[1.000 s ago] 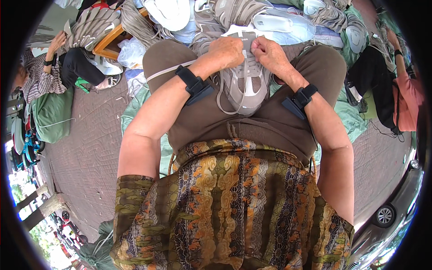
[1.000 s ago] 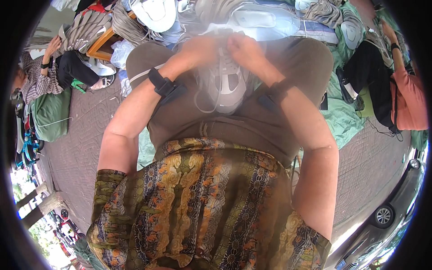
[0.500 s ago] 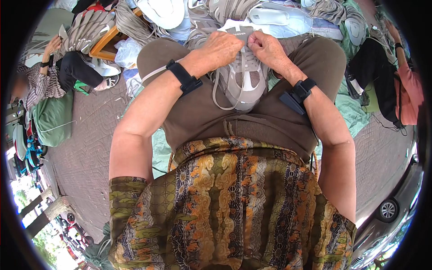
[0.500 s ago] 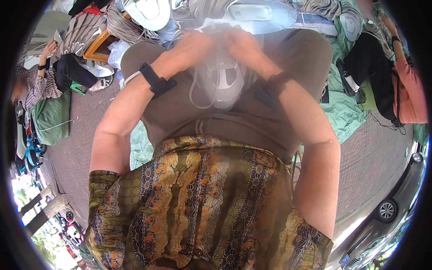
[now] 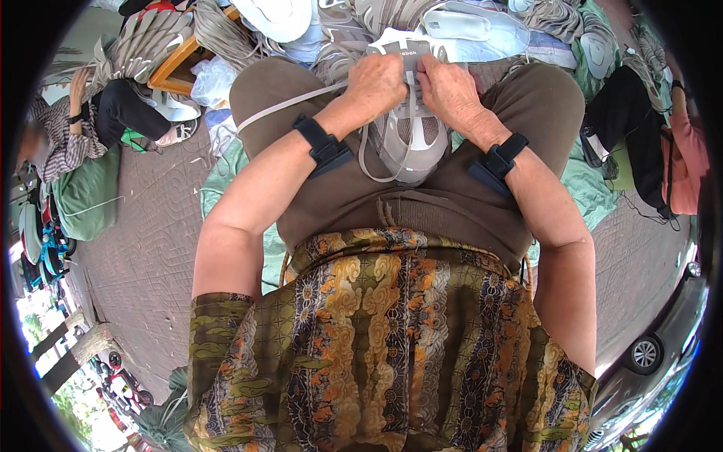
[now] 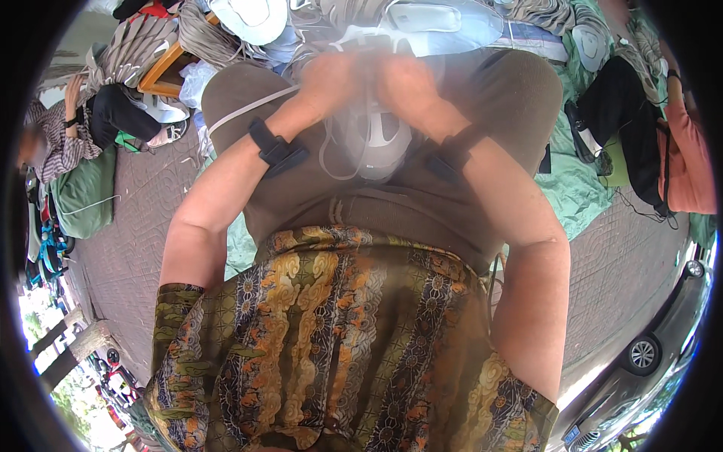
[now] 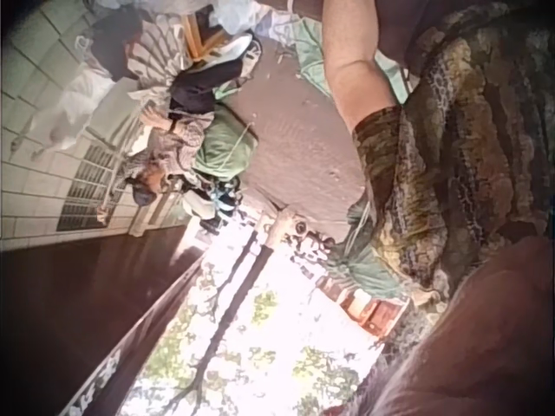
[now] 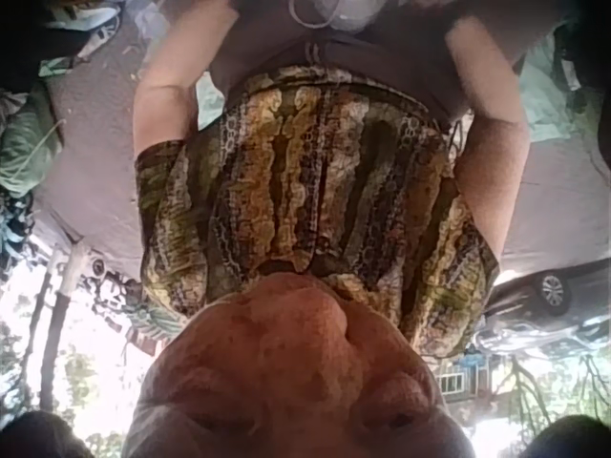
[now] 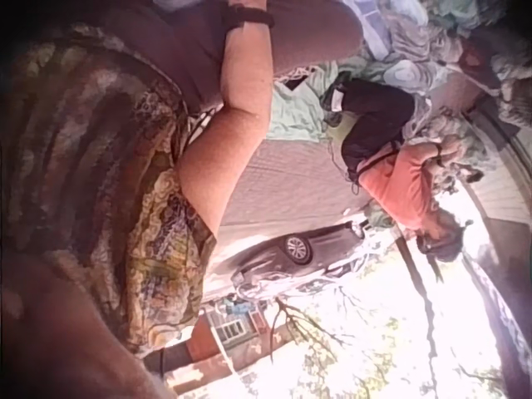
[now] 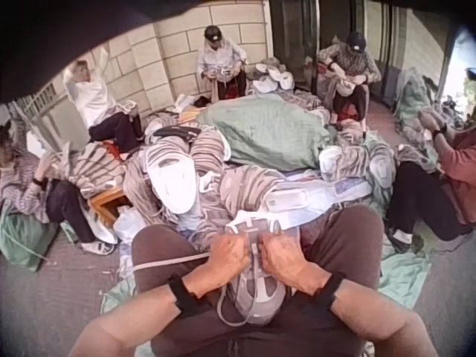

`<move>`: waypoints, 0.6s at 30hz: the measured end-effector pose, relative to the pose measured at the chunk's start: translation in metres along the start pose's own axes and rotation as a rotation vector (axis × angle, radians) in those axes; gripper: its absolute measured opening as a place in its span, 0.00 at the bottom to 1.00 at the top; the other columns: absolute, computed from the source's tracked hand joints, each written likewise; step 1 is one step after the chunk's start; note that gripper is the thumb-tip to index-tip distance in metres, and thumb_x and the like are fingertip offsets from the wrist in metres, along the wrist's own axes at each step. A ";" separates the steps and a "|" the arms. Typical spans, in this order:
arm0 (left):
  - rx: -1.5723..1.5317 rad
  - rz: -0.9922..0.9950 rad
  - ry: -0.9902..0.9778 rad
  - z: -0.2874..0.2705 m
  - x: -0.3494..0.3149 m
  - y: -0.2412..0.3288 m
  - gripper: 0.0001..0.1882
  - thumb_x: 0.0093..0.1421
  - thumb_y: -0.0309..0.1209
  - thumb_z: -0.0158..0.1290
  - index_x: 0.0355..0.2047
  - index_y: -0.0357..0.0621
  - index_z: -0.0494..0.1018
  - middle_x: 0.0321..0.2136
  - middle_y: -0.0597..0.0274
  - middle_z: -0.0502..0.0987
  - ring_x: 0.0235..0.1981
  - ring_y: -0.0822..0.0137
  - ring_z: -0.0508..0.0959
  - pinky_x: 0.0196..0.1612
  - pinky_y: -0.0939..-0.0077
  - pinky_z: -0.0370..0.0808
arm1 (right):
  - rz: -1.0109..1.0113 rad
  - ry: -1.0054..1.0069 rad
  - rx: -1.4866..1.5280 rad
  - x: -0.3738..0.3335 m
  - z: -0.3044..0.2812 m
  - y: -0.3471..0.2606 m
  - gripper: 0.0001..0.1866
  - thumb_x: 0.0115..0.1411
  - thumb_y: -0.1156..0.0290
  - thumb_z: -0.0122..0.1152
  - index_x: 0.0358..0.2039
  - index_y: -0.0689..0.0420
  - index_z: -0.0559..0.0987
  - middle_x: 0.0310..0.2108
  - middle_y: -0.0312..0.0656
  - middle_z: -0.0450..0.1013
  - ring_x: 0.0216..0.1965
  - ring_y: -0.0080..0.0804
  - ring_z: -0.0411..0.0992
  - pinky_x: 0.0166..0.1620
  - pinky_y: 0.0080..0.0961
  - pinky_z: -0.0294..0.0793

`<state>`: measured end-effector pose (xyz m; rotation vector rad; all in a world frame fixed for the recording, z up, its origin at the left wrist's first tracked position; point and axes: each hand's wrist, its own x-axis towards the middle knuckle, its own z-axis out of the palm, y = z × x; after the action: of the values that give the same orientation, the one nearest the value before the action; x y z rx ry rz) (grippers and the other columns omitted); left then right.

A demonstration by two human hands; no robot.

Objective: The person sits cross-legged on a mat and laces a single grey Reebok sneaker resting on their lap. They repeatedly thread the laces through the eyelets, pull them tight, and adjust the fit by hand.

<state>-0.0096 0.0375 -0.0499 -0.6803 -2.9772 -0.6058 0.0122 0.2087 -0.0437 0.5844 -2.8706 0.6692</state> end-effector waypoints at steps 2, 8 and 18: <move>-0.142 -0.093 0.003 0.009 0.009 0.001 0.08 0.51 0.29 0.52 0.28 0.39 0.78 0.28 0.43 0.79 0.36 0.44 0.80 0.41 0.51 0.75 | 0.038 -0.060 -0.060 0.001 -0.001 -0.001 0.07 0.59 0.71 0.56 0.36 0.60 0.72 0.27 0.53 0.76 0.33 0.55 0.75 0.38 0.47 0.73; -0.226 -0.028 0.075 0.017 0.007 -0.005 0.08 0.54 0.28 0.51 0.29 0.41 0.79 0.28 0.46 0.80 0.33 0.49 0.80 0.38 0.56 0.76 | 0.054 -0.148 -0.062 0.009 -0.004 0.000 0.06 0.59 0.71 0.56 0.35 0.59 0.72 0.26 0.52 0.76 0.33 0.56 0.75 0.37 0.47 0.73; -0.858 -0.213 -0.266 -0.084 -0.018 -0.020 0.06 0.61 0.25 0.51 0.34 0.38 0.77 0.18 0.67 0.74 0.19 0.79 0.73 0.22 0.84 0.71 | -0.097 0.018 -0.191 -0.034 -0.124 0.062 0.05 0.62 0.72 0.54 0.34 0.58 0.70 0.24 0.55 0.71 0.29 0.57 0.71 0.31 0.44 0.69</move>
<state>-0.0063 -0.0187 0.0185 -0.4713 -2.9409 -1.9974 0.0238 0.3271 0.0355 0.6795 -2.8243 0.3792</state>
